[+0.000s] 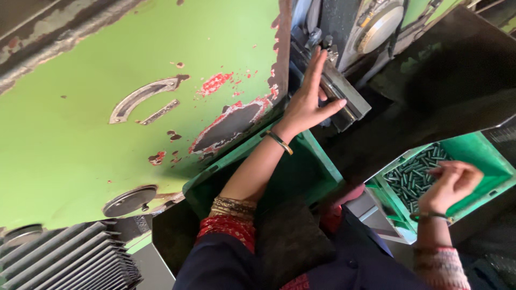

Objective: The person repeatedly picks small metal pins from a green bin and presses them against a rotating grinding wheel to smooth their surfaces. The person holds the pins by hand and places the finished pieces into a second green bin below the machine.

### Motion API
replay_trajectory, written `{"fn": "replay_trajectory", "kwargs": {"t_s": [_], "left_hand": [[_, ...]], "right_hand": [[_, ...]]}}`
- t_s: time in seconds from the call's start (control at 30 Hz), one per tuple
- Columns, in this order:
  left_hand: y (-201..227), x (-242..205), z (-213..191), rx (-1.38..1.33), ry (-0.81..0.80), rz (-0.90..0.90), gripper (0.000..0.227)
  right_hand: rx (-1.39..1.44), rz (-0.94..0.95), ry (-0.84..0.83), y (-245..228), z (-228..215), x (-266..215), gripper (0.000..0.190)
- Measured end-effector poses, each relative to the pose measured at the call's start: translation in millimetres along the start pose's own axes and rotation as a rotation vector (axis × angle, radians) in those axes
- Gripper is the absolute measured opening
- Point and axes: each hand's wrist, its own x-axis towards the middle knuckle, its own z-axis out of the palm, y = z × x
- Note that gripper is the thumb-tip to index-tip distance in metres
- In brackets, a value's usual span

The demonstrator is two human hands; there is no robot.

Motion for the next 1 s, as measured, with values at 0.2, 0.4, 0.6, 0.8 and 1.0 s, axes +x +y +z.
{"fn": "replay_trajectory", "kwargs": {"t_s": [0.2, 0.4, 0.6, 0.8, 1.0], "left_hand": [[2, 0, 0, -0.140, 0.039, -0.079, 0.103], [7, 4, 2, -0.213, 0.111, -0.159, 0.091], [5, 3, 1, -0.212, 0.135, -0.170, 0.080], [3, 4, 3, -0.265, 0.158, -0.194, 0.070], [-2, 4, 6, -0.188, 0.204, -0.228, 0.062]], "right_hand": [[-1.209, 0.521, -0.608, 85, -15, 14, 0.090], [-1.524, 0.482, -0.906, 103, -1, -1, 0.135], [-1.586, 0.567, -1.021, 92, -4, -4, 0.111], [-1.672, 0.457, -1.101, 94, -13, -9, 0.080], [-1.700, 0.327, -1.086, 88, -15, -16, 0.050]]}}
